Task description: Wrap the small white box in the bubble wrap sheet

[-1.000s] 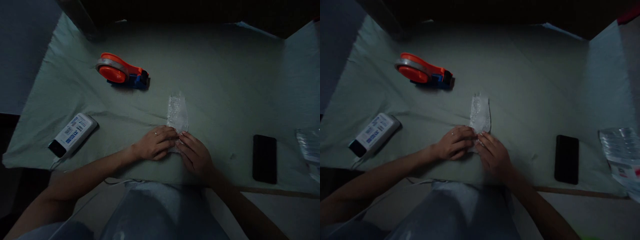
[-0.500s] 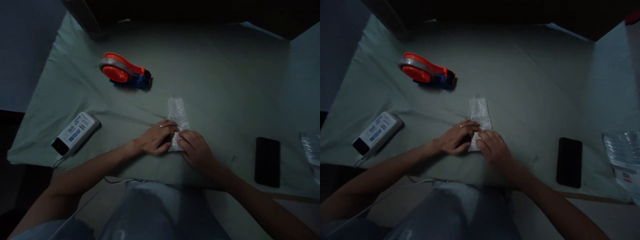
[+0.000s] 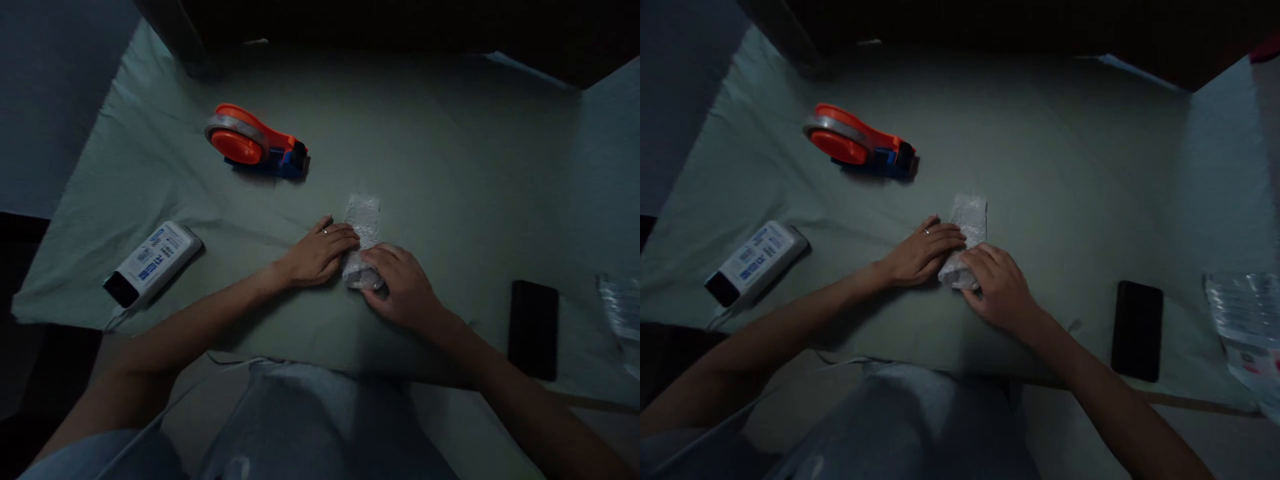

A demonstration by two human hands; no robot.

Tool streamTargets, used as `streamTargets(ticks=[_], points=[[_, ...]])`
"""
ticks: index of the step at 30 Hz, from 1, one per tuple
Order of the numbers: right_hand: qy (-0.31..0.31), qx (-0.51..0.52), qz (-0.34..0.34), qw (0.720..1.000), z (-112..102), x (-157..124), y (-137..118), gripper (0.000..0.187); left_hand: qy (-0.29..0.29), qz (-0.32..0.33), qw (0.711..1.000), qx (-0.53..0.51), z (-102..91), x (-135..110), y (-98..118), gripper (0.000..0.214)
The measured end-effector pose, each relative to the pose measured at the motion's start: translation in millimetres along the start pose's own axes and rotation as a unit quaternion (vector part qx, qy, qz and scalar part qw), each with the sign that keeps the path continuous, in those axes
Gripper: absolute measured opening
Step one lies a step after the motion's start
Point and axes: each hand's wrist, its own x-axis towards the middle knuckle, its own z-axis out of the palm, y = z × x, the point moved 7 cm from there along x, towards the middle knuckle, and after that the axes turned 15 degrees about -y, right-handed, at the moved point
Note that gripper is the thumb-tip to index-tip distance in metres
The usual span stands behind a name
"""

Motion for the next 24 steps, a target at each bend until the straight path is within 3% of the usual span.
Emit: streamTargets(ticks=[5,9,13,16,19,22,24], points=[[-0.062,0.029,0.049,0.996,-9,22,17,0.039,0.009,-0.011,0.993,-0.121,-11.2,0,-6,0.047],[-0.129,0.068,0.026,0.989,-12,34,27,0.035,0.016,-0.014,0.995,-0.102,-13.8,2,-3,0.07],[-0.153,0.108,0.012,0.982,-14,40,41,0.045,0.033,-0.034,0.995,-0.084,-13.7,6,-6,0.06],[-0.124,0.129,0.054,0.982,-15,41,54,0.06,0.053,-0.058,0.993,-0.084,-17.1,11,-14,0.049],[-0.03,0.103,0.089,0.99,-21,38,57,0.05,0.073,-0.077,0.993,-0.05,-22.1,19,-22,0.043],[0.069,0.027,0.059,0.996,-27,33,44,0.036,0.087,-0.103,0.991,-0.017,-25.3,24,-30,0.041],[0.069,-0.009,0.026,0.997,-21,31,35,0.04,0.084,-0.12,0.989,-0.01,-25.1,26,-34,0.04]])
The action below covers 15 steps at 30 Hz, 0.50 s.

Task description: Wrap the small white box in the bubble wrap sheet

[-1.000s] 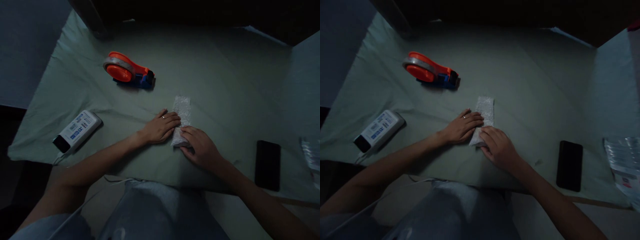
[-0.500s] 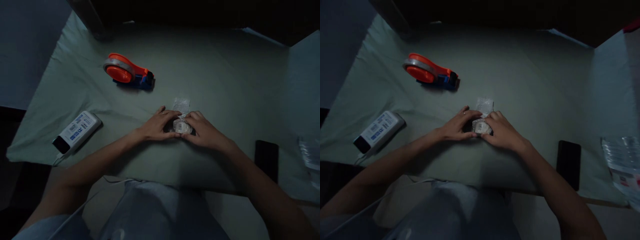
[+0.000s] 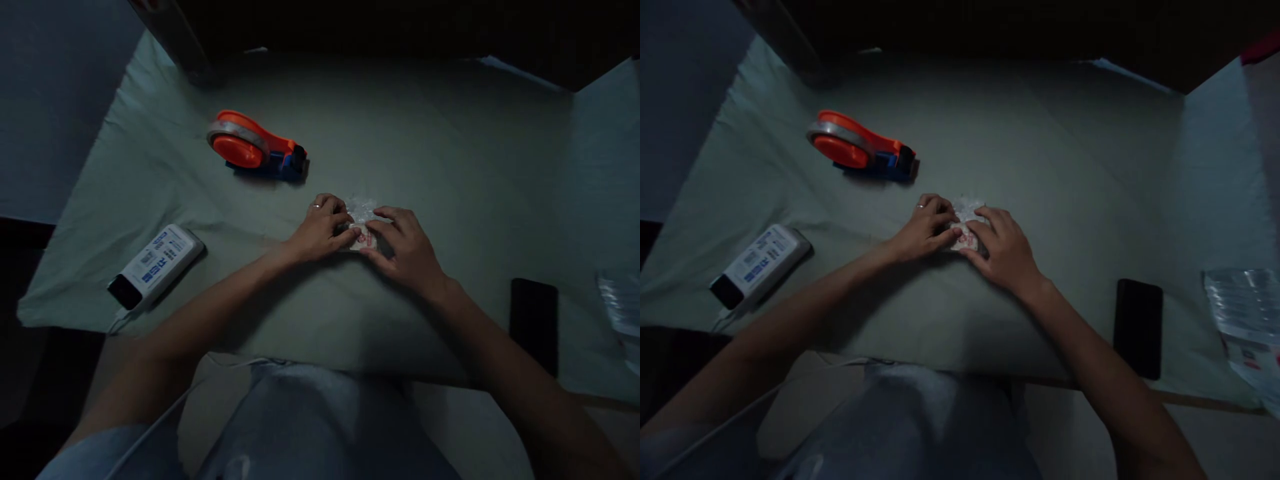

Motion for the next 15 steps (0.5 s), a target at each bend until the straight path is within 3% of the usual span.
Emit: streamTargets(ticks=[4,8,11,15], points=[[-0.036,-0.012,-0.02,0.999,10,0,-2,0.049,0.018,-0.009,1.0,-0.018,-1.8,-4,1,0.04],[-0.057,0.023,0.001,0.998,5,12,13,0.047,0.094,0.063,0.994,0.0,-10.7,-20,16,0.047],[-0.075,0.034,0.015,0.996,1,25,28,0.043,0.076,0.109,0.989,0.069,-5.3,-24,25,0.039],[-0.074,0.037,0.032,0.996,1,36,39,0.04,0.069,0.098,0.987,0.103,-2.0,-13,18,0.034]])
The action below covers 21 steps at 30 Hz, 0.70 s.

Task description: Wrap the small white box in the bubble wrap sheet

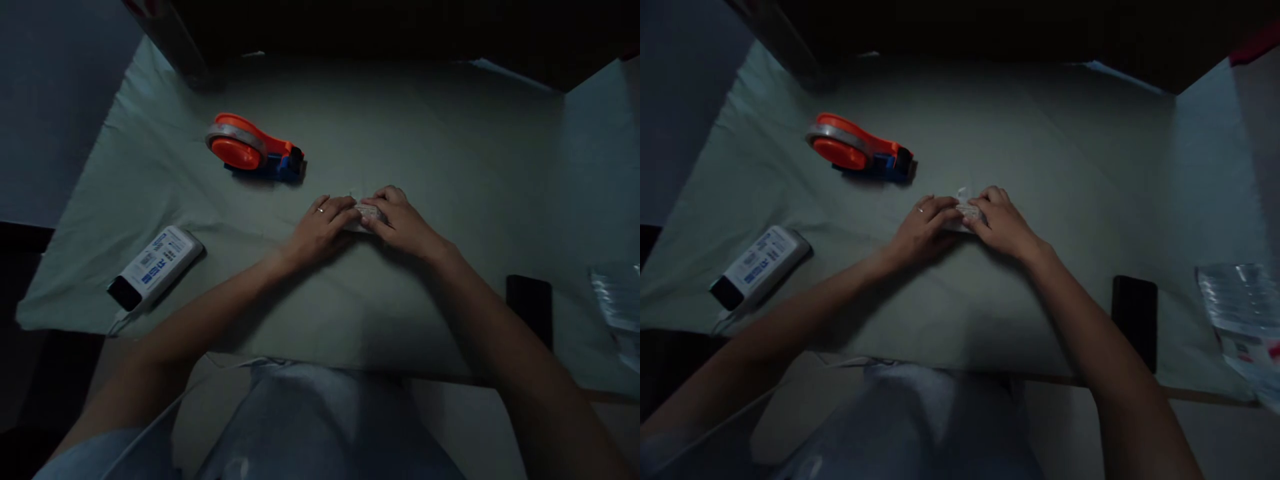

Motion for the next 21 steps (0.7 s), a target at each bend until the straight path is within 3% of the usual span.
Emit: streamTargets(ticks=[5,9,13,18,21], points=[[0.061,-0.007,-0.021,0.998,-1,-6,-8,0.047,0.027,-0.001,0.998,-0.054,-5.5,16,-18,0.039],[0.054,-0.009,-0.003,0.998,-1,0,-5,0.039,0.008,-0.016,0.996,-0.084,-7.3,27,-29,0.04],[0.038,-0.001,0.018,0.999,-6,23,15,0.033,0.016,-0.054,0.996,-0.07,-6.4,34,-40,0.049],[0.008,0.035,0.068,0.997,-7,53,45,0.033,0.07,-0.044,0.995,-0.051,-12.6,25,-40,0.05],[0.038,0.042,0.063,0.996,-12,58,40,0.031,0.099,-0.044,0.992,-0.061,-17.6,11,-39,0.044]])
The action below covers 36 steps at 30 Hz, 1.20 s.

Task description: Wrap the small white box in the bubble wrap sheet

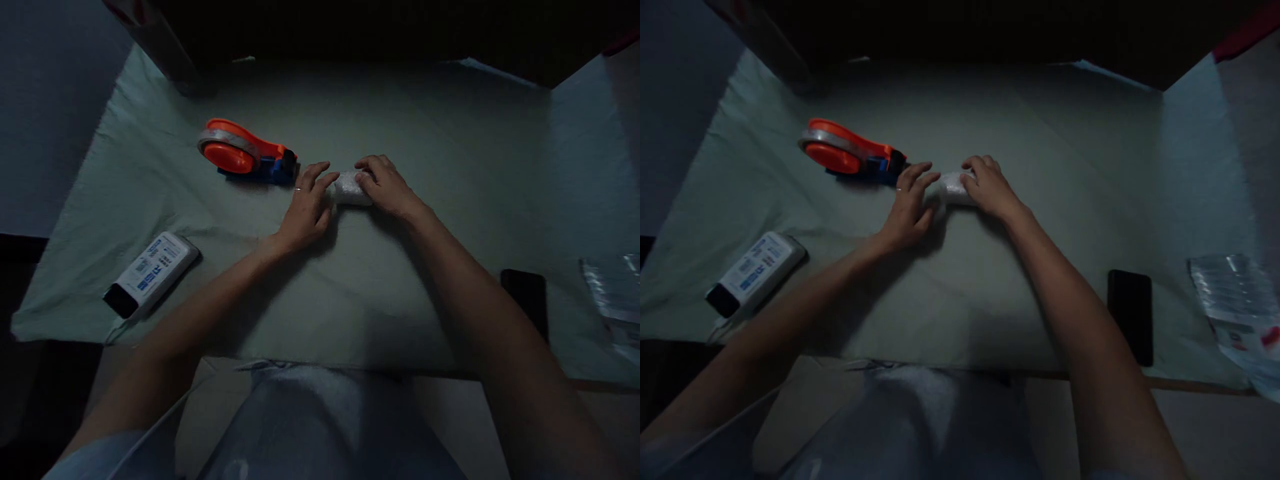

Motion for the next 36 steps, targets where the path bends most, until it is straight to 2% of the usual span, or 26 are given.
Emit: streamTargets(ticks=[3,5,7,9,11,12,14,16,18,20,22,24,25,27,29,30,33,36], points=[[0.043,-0.014,-0.037,0.998,-5,-8,-16,0.027,0.017,-0.013,1.0,-0.012,-5.3,-12,-2,0.041],[0.05,-0.013,-0.064,0.997,-4,-16,-23,0.028,0.016,-0.023,0.999,-0.022,-6.9,-20,-3,0.04],[0.043,0.0,-0.082,0.996,-1,-23,-23,0.037,0.011,-0.031,0.999,-0.036,-8.2,-26,-3,0.04],[0.048,0.042,-0.07,0.995,1,-28,-16,0.048,0.006,-0.034,0.998,-0.053,-9.7,-30,0,0.041],[0.081,0.149,-0.029,0.985,0,-32,-4,0.046,-0.002,-0.044,0.996,-0.082,-11.1,-33,4,0.044],[0.098,0.227,-0.003,0.969,1,-35,2,0.043,-0.007,-0.054,0.993,-0.105,-11.5,-34,6,0.046],[0.103,0.405,0.049,0.907,10,-44,9,0.04,-0.026,-0.084,0.981,-0.172,-10.5,-35,11,0.055],[0.059,0.555,0.098,0.824,26,-56,2,0.037,-0.051,-0.118,0.954,-0.272,-6.2,-35,17,0.066],[-0.005,0.64,0.138,0.756,43,-71,-14,0.032,-0.071,-0.148,0.908,-0.386,0.3,-35,25,0.073],[-0.069,0.674,0.164,0.717,57,-87,-31,0.03,-0.092,-0.175,0.859,-0.472,7.9,-35,32,0.073],[-0.132,0.68,0.177,0.699,68,-100,-44,0.04,-0.111,-0.203,0.824,-0.517,14.9,-37,38,0.069],[-0.179,0.666,0.18,0.702,76,-110,-49,0.058,-0.115,-0.235,0.799,-0.542,20.3,-41,39,0.062],[-0.176,0.655,0.179,0.713,76,-113,-47,0.064,-0.109,-0.252,0.787,-0.553,22.2,-44,39,0.06],[-0.112,0.629,0.166,0.752,66,-117,-38,0.062,-0.1,-0.285,0.758,-0.578,25.9,-51,37,0.056],[-0.034,0.59,0.134,0.795,50,-123,-32,0.049,-0.107,-0.311,0.721,-0.61,30.9,-58,38,0.055],[-0.018,0.564,0.112,0.818,43,-126,-33,0.043,-0.114,-0.318,0.7,-0.629,33.6,-61,39,0.055],[-0.025,0.463,0.061,0.884,32,-136,-47,0.045,-0.114,-0.329,0.657,-0.668,40.6,-67,42,0.057],[-0.012,0.36,0.042,0.932,26,-144,-62,0.047,-0.092,-0.347,0.649,-0.671,48.4,-72,44,0.062]])
